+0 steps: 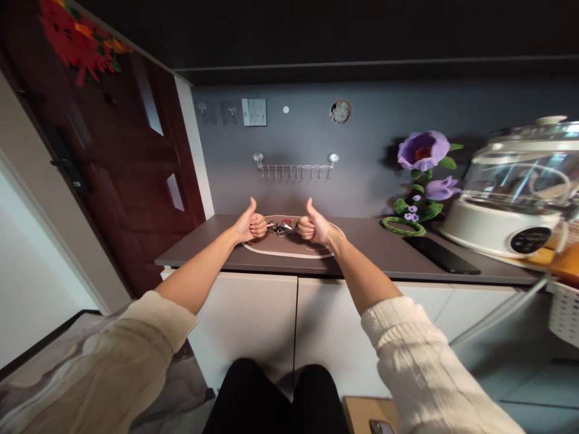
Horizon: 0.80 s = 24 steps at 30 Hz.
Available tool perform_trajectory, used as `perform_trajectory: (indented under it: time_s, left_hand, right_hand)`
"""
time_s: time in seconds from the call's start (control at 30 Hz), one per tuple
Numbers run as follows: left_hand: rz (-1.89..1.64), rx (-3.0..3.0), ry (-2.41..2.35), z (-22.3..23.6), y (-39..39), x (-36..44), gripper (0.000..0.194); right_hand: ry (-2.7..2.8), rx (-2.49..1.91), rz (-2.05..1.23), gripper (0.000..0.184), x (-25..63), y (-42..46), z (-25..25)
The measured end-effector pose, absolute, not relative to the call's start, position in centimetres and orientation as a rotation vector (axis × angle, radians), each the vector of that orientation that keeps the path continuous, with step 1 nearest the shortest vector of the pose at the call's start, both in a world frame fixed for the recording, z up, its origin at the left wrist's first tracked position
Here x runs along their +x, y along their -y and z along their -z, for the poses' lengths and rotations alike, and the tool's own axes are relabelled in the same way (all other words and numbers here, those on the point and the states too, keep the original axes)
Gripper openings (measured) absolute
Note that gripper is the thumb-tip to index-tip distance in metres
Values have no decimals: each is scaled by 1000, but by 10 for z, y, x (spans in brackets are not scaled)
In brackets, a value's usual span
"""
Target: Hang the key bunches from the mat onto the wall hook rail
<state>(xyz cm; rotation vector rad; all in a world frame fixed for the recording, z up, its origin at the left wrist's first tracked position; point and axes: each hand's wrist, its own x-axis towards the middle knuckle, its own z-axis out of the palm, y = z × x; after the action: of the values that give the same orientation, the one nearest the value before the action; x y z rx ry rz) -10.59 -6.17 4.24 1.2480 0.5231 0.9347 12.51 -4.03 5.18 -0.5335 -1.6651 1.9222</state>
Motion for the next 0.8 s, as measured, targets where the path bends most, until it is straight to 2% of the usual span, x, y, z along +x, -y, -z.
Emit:
perform_trajectory:
  time_s: [0.2, 0.67, 0.8]
  left_hand:
    - [-1054, 1097, -472, -20, 64, -111, 66]
    - [-1083, 1113, -549, -22, 66, -107, 64]
    - [-1153, 1193, -613, -34, 62, -106, 57]
  right_hand:
    - [1483, -467, -1899, 64, 129, 41, -21]
    - [1482, -557, -1835, 64, 126, 49, -25]
    - [1588, -566, -1797, 63, 122, 43, -31]
